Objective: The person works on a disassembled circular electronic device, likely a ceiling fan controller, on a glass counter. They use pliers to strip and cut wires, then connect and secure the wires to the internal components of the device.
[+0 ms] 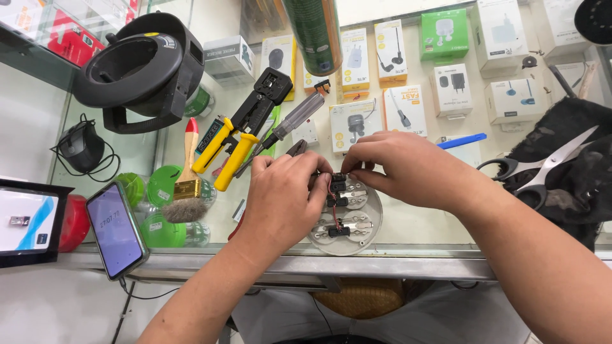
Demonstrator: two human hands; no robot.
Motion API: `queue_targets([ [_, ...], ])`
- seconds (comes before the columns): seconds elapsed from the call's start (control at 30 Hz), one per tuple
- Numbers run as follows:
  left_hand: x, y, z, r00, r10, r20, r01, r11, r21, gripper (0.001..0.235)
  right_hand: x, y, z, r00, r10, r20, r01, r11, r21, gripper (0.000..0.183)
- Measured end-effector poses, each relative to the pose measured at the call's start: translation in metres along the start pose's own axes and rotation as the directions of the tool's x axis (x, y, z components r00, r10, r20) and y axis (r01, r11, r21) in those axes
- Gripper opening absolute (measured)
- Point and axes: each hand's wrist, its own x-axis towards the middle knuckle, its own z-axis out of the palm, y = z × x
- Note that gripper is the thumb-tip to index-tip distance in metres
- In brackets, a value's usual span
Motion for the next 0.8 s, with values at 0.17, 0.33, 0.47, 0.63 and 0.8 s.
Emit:
queue_targets([
  [0.17, -0.001, -0.001, 0.002, 1.000, -0.014, 0.000, 0.014, 1.000, -0.010, 0.007, 0.000, 0.006, 0.004, 0.999, -0.038, -0.001, 0.038, 0.997, -0.072, 0.008],
  [0.33, 0.001, -0.001, 0.000, 0.998, -0.054, 0.029, 0.055, 0.997, -0.045, 0.010, 0.003, 0.021, 0.019, 0.936, -0.326, -0.131, 0.269, 0.906, -0.328, 0.007],
  [0.47, 0.002, -0.004, 0.001, 0.997, -0.071, 0.039, 0.073, 0.996, -0.051, 0.010, 0.006, 0.030, 0.028, 0.877, -0.442, -0.190, 0.314, 0.825, -0.469, 0.007],
  [0.63, 0.003, -0.010, 0.005, 0.994, -0.094, 0.062, 0.098, 0.993, -0.072, 0.012, 0.007, 0.031, 0.028, 0.747, -0.647, -0.152, 0.349, 0.577, -0.738, 0.008],
  [0.8, 0.003, -0.015, -0.007, 0.995, -0.072, 0.066, 0.076, 0.995, -0.062, 0.013, 0.013, 0.020, 0.019, 0.604, -0.788, -0.123, 0.400, 0.432, -0.808, 0.011],
])
